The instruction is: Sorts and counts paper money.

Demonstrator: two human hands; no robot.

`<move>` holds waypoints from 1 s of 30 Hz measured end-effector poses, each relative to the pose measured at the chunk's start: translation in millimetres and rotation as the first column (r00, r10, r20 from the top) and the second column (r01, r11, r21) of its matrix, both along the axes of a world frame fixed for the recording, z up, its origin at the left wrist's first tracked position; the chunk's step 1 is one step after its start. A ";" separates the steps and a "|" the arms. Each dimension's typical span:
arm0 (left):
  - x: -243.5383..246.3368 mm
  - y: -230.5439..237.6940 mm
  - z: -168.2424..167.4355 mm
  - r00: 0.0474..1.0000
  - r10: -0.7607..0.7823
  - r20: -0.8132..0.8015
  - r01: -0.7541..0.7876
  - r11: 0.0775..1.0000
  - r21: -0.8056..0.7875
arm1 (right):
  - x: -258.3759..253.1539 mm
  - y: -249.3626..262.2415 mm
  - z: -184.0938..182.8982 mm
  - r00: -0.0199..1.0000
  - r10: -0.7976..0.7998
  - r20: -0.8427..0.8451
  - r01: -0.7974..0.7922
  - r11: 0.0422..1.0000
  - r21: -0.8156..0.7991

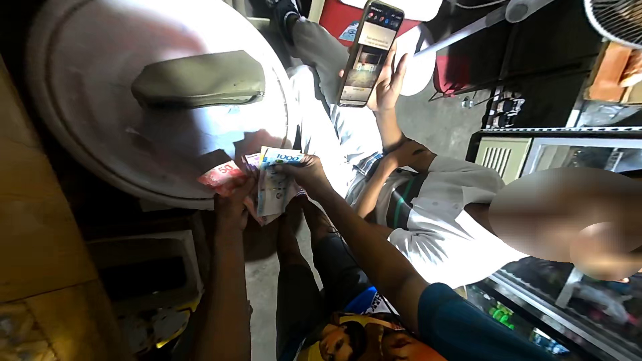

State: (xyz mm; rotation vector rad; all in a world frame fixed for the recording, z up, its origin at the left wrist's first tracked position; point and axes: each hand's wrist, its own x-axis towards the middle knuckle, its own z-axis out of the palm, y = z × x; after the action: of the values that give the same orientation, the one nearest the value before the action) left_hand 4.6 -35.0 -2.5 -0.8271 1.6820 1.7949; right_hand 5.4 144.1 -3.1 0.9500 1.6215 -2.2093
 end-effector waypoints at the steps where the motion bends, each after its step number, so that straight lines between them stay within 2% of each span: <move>1: 0.2 2.1 -0.9 1.000 0.014 0.010 -0.014 1.000 -0.017 | -0.3 0.0 0.5 0.996 0.014 0.084 -0.009 0.998 -0.057; 3: -0.6 7.7 -1.3 0.999 0.031 0.043 -0.028 0.997 -0.067 | -0.8 0.5 1.2 0.974 0.060 0.221 -0.027 0.989 -0.148; 5: -1.2 14.0 2.5 0.998 0.005 0.059 0.001 0.994 -0.110 | -0.1 -0.1 2.0 0.954 0.094 0.285 -0.048 0.985 -0.165; 7: 0.1 16.8 5.9 0.997 -0.036 0.065 0.046 0.987 -0.156 | 2.4 -1.0 -0.6 0.958 0.085 0.273 -0.041 0.986 -0.163; 9: 4.1 12.7 4.0 0.995 -0.047 0.084 0.058 0.989 -0.139 | 4.0 -1.2 -2.3 0.968 0.062 0.244 -0.024 0.987 -0.158; 18: 6.8 10.0 -4.5 0.999 0.039 0.020 -0.040 0.997 0.072 | 0.9 0.5 1.0 0.973 0.007 0.231 0.020 0.993 -0.113; 30: 5.7 13.0 -1.6 0.997 0.069 0.047 -0.073 0.992 0.106 | 2.7 0.5 2.4 0.980 0.022 0.200 -0.012 0.999 -0.053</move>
State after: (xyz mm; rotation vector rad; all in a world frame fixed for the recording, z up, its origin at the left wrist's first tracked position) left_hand 10.2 -22.0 -4.1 -0.8821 1.5323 1.8839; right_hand 8.1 144.6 -0.6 1.1009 1.4699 -2.0586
